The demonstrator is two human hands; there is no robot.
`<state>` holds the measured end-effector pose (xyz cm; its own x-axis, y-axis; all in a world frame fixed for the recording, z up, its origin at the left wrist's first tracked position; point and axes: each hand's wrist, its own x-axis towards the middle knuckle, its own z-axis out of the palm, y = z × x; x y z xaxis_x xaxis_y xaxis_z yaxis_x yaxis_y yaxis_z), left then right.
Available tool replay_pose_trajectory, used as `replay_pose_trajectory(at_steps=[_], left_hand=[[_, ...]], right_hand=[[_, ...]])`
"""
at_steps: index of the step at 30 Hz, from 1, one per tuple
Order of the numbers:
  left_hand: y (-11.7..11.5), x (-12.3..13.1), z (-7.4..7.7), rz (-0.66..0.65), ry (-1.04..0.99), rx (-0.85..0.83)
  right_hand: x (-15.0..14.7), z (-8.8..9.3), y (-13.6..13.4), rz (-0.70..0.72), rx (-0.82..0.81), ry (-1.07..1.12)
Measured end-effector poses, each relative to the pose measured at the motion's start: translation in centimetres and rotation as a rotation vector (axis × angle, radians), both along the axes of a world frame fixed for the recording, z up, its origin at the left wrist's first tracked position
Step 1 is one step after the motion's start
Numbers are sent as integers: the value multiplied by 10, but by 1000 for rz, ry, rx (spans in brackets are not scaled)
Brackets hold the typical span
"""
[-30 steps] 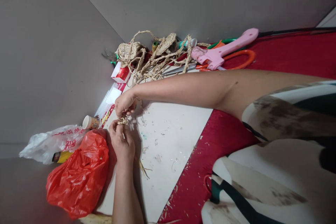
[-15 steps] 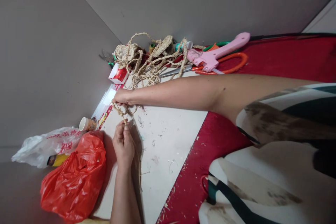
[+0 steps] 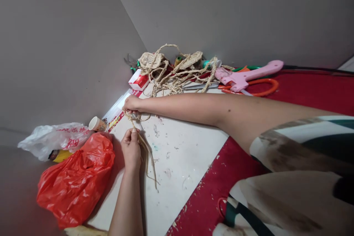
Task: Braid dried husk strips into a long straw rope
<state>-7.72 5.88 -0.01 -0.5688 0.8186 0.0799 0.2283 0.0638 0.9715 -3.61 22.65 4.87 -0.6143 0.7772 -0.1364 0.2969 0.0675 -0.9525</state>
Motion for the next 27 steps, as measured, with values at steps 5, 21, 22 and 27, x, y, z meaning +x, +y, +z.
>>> replay_pose_trajectory(at_steps=[5, 21, 22, 27], left_hand=[[10, -16, 3, 64, -150, -24], [20, -29, 12, 82, -384, -132], [20, -29, 12, 79, -392, -139], [16, -30, 14, 39, -430, -177]], right_hand=[[-34, -3, 2, 8, 143, -191], [-66, -17, 20, 37, 350, -377], [-65, -18, 20, 41, 363, -373], [-40, -11, 10, 67, 420, -366]])
